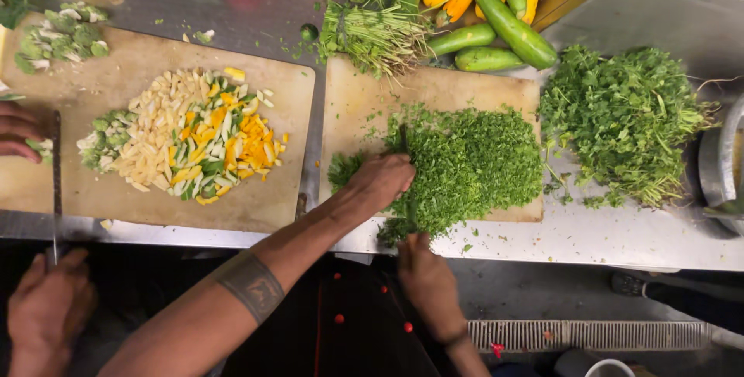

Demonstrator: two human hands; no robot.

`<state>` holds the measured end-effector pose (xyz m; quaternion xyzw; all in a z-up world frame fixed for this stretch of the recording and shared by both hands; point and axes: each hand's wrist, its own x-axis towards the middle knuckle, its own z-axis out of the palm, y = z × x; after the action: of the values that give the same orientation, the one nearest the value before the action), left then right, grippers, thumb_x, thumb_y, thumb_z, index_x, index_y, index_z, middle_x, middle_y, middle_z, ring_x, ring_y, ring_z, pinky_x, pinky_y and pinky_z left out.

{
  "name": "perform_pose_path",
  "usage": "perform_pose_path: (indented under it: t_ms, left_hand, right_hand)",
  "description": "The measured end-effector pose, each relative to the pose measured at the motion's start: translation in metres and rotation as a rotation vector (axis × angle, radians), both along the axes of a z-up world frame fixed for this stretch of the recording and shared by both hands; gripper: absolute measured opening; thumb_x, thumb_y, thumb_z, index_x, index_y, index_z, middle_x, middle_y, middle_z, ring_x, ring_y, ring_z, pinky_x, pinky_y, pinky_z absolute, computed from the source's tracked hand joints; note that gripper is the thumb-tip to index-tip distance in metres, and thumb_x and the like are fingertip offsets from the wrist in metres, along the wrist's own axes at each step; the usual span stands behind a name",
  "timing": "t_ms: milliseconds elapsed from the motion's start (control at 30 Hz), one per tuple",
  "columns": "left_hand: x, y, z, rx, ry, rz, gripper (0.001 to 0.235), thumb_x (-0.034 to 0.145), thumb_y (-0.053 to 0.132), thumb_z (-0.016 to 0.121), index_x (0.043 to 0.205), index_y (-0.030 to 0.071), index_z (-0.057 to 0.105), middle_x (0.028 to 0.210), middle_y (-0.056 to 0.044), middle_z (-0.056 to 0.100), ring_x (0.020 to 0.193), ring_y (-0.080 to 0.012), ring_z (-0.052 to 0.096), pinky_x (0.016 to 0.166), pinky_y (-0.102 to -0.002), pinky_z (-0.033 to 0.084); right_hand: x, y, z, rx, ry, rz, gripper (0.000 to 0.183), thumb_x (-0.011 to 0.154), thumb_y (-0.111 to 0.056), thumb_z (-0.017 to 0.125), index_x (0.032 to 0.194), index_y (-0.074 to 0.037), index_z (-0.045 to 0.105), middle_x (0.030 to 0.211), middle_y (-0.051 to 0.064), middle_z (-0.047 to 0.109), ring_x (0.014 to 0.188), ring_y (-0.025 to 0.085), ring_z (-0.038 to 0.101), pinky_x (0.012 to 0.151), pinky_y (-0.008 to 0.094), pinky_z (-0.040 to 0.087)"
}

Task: The person chops a bunch of cilantro with a knife on a cutting board, then gathers more cilantro to continue chopping.

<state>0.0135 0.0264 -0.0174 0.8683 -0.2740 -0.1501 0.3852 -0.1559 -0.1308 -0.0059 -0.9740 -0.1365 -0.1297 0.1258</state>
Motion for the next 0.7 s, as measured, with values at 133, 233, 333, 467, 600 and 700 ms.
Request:
perform_pose_path:
  t_ms: [133,233,333,467,600,700]
  left_hand:
    - [0.001,0.011,-0.002,-0.116,-0.099,-0.011,0.01,0.076,0.0,0.071,0.073,0.007,0.064,0.083,-0.009,0.064,0.078,-0.0294,0.068,0.068,-0.044,0.056]
    - [-0.004,0.015,0.003,-0.15,-0.15,-0.034,0.014,0.069,0.0,0.074,0.074,0.007,0.063,0.081,-0.008,0.064,0.078,-0.0278,0.069,0.07,-0.043,0.056]
    - [-0.004,0.012,0.004,-0.101,-0.02,-0.009,0.016,0.076,-0.005,0.071,0.076,0.009,0.063,0.083,-0.006,0.065,0.079,-0.0248,0.071,0.072,-0.041,0.057]
    - [-0.005,0.014,-0.002,-0.127,-0.116,-0.035,0.017,0.073,-0.002,0.076,0.076,0.008,0.063,0.084,-0.008,0.064,0.079,-0.0281,0.069,0.072,-0.042,0.056]
    - [-0.002,0.017,0.006,-0.11,-0.055,-0.029,0.017,0.074,-0.003,0.075,0.078,0.009,0.063,0.086,-0.007,0.065,0.083,-0.027,0.069,0.073,-0.042,0.056]
    - [-0.002,0.022,0.008,-0.159,-0.059,-0.037,0.018,0.075,-0.003,0.075,0.08,0.009,0.062,0.087,-0.007,0.065,0.082,-0.0267,0.069,0.073,-0.042,0.056]
  right_hand:
    - [0.014,-0.007,-0.004,-0.04,0.182,0.026,0.034,0.1,-0.019,0.064,0.125,0.004,0.059,0.097,0.026,0.068,0.055,0.036,0.062,0.045,0.045,0.05]
    - [0.001,-0.012,0.013,-0.3,-0.001,0.23,0.026,0.099,-0.014,0.062,0.119,0.002,0.062,0.107,0.031,0.066,0.047,0.031,0.058,0.041,0.042,0.049]
    - [0.015,0.015,-0.003,-0.12,0.129,0.014,0.031,0.102,-0.02,0.065,0.119,0.006,0.061,0.088,0.025,0.063,0.046,0.033,0.058,0.04,0.044,0.048]
    - [0.016,-0.011,0.011,-0.357,-0.088,0.248,0.026,0.095,-0.013,0.06,0.118,0.0,0.063,0.109,0.034,0.067,0.048,0.031,0.059,0.038,0.039,0.047]
    - [0.011,0.013,0.004,-0.139,0.062,0.07,0.026,0.099,-0.024,0.064,0.108,0.0,0.064,0.089,0.028,0.064,0.041,0.035,0.054,0.037,0.048,0.045]
    - [0.025,0.018,0.001,0.222,0.438,-0.251,0.037,0.103,-0.029,0.063,0.12,0.003,0.057,0.071,0.028,0.067,0.055,0.043,0.06,0.046,0.051,0.049]
